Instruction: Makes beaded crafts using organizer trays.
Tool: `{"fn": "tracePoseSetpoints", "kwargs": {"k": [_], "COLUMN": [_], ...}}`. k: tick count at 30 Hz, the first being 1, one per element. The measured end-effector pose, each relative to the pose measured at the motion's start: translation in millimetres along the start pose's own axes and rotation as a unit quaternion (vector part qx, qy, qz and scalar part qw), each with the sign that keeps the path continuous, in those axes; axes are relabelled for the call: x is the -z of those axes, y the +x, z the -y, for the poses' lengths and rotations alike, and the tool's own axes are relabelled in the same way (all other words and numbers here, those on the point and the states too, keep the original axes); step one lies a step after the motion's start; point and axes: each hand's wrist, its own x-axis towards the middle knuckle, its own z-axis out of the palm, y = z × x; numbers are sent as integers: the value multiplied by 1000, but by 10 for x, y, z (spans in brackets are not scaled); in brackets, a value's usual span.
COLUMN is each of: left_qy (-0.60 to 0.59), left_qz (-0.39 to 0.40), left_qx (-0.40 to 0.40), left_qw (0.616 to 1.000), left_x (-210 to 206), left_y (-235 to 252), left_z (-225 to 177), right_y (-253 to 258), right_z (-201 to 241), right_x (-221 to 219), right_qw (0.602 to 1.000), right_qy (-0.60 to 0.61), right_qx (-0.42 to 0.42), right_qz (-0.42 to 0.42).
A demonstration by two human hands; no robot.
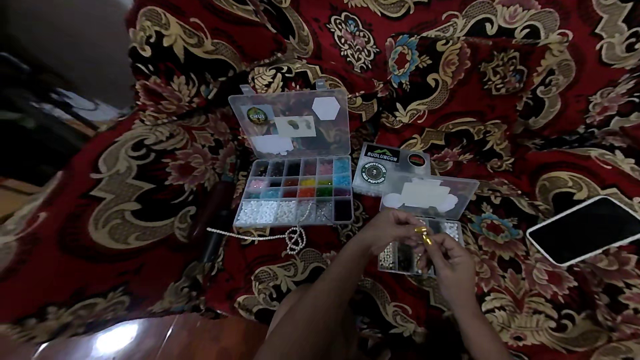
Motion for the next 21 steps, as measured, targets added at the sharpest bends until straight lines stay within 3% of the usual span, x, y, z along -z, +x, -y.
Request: {"fn": "tracePoseSetpoints", "kwargs": {"k": [10, 21], "left_qy": [33, 137], "left_qz": [-19, -39], "left_qx": [-50, -241], "left_qw": [998, 960], "left_x": [-17, -11], "left_y": [8, 64], "left_z": [18, 100], "right_y": [4, 8], "right_z": [-12, -8], "right_x": [-19, -36], "right_qw": [1000, 999], "right_qy": [10, 32], "right_qx": [0, -16], "right_qz": [-6, 9]}}
